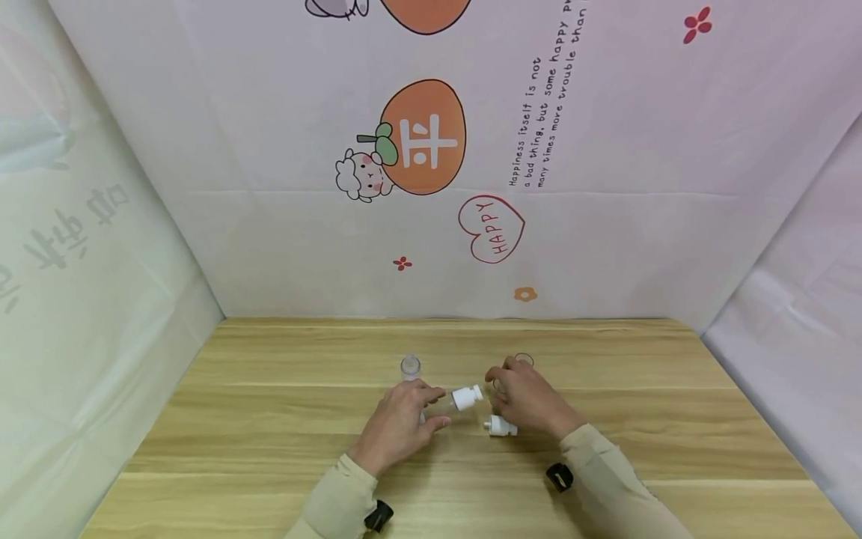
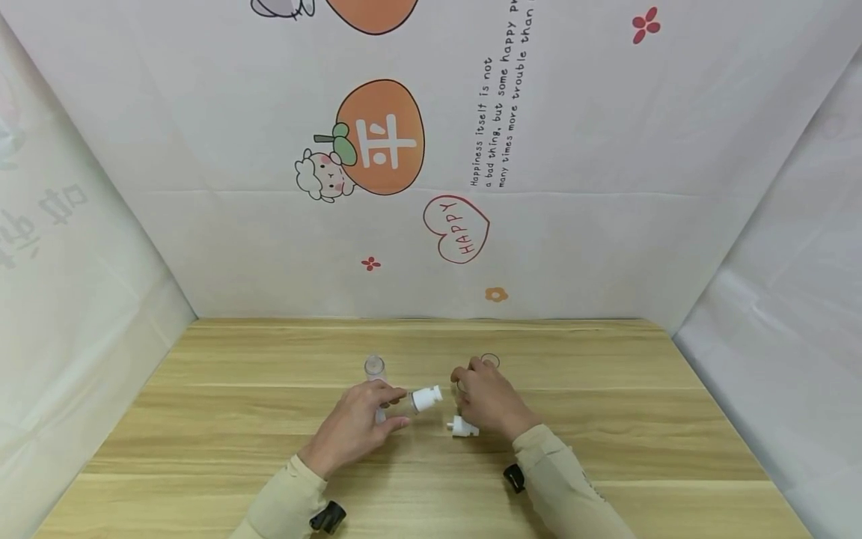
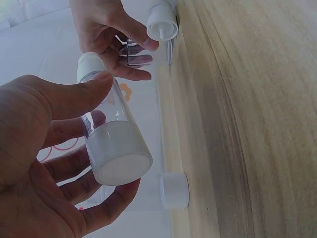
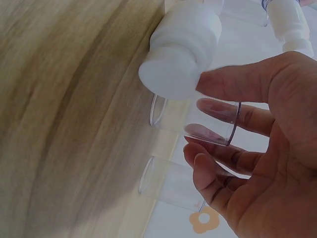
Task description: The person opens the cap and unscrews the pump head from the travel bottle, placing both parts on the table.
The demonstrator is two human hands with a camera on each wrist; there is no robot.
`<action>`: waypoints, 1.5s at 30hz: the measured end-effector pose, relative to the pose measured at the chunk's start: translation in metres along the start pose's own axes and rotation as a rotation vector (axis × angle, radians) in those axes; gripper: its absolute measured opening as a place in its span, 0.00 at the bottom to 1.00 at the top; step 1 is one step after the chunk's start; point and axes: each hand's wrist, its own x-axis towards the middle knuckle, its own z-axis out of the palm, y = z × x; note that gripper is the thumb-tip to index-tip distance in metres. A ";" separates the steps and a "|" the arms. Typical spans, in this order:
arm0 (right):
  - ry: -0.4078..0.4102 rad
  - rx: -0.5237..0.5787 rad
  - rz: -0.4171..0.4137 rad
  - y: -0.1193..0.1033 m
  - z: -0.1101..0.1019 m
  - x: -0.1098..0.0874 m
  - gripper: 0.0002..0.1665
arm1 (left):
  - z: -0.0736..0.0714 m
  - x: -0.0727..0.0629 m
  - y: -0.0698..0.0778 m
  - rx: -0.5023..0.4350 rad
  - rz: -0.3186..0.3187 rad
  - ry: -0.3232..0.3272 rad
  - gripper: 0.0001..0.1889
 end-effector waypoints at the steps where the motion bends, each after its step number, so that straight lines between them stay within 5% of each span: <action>1: 0.003 -0.005 -0.002 0.000 0.000 0.000 0.18 | 0.000 0.000 0.000 0.001 0.001 0.000 0.19; 24: 0.243 0.012 -0.068 -0.012 -0.016 -0.022 0.26 | -0.004 -0.002 0.005 0.066 -0.009 0.012 0.20; 45: 0.195 0.174 -0.092 -0.024 -0.018 -0.032 0.35 | -0.006 0.000 0.010 0.126 0.103 0.065 0.18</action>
